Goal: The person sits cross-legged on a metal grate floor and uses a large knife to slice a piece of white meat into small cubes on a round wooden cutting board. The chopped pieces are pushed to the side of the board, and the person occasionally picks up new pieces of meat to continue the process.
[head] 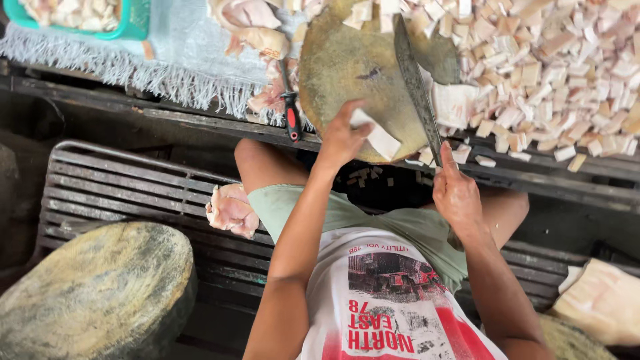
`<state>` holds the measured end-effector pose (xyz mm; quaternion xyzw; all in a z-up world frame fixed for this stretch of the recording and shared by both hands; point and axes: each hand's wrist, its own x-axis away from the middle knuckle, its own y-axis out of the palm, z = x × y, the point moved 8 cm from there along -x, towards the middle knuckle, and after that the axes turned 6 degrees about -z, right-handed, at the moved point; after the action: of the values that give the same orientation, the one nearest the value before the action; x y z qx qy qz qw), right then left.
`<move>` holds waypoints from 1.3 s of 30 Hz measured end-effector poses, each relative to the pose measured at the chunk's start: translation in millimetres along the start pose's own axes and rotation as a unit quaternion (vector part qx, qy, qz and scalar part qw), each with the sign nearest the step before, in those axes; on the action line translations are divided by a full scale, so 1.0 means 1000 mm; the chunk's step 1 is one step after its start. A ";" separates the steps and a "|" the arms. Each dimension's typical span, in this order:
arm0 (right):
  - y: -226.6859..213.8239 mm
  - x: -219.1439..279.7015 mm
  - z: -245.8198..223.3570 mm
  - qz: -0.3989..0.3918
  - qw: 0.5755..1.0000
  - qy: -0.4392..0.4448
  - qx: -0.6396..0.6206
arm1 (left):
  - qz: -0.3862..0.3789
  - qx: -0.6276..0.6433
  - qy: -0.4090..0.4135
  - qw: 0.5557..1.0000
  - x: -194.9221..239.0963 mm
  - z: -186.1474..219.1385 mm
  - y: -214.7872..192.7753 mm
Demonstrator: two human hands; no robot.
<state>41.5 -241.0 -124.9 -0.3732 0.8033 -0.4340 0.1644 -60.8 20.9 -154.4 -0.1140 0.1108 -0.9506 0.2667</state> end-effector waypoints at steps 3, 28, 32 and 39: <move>0.001 0.018 0.002 -0.006 0.998 0.041 -0.056 | 0.019 -0.029 -0.003 0.999 0.030 -0.003 -0.010; -0.040 0.063 -0.041 0.064 0.995 -0.072 -0.014 | 0.060 -0.292 0.111 0.948 0.068 0.038 0.007; -0.054 0.075 -0.045 0.175 0.971 -0.115 -0.119 | 0.051 -0.290 0.112 0.949 0.063 0.040 0.012; 0.010 0.042 -0.042 -0.064 0.993 -0.046 0.088 | 0.058 -0.305 0.113 0.944 0.058 0.041 0.009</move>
<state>-16.2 -244.7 -106.3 -0.4279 0.7279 -0.4950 0.2051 -93.3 -23.6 -108.8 -0.0753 0.4313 -0.8608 0.2597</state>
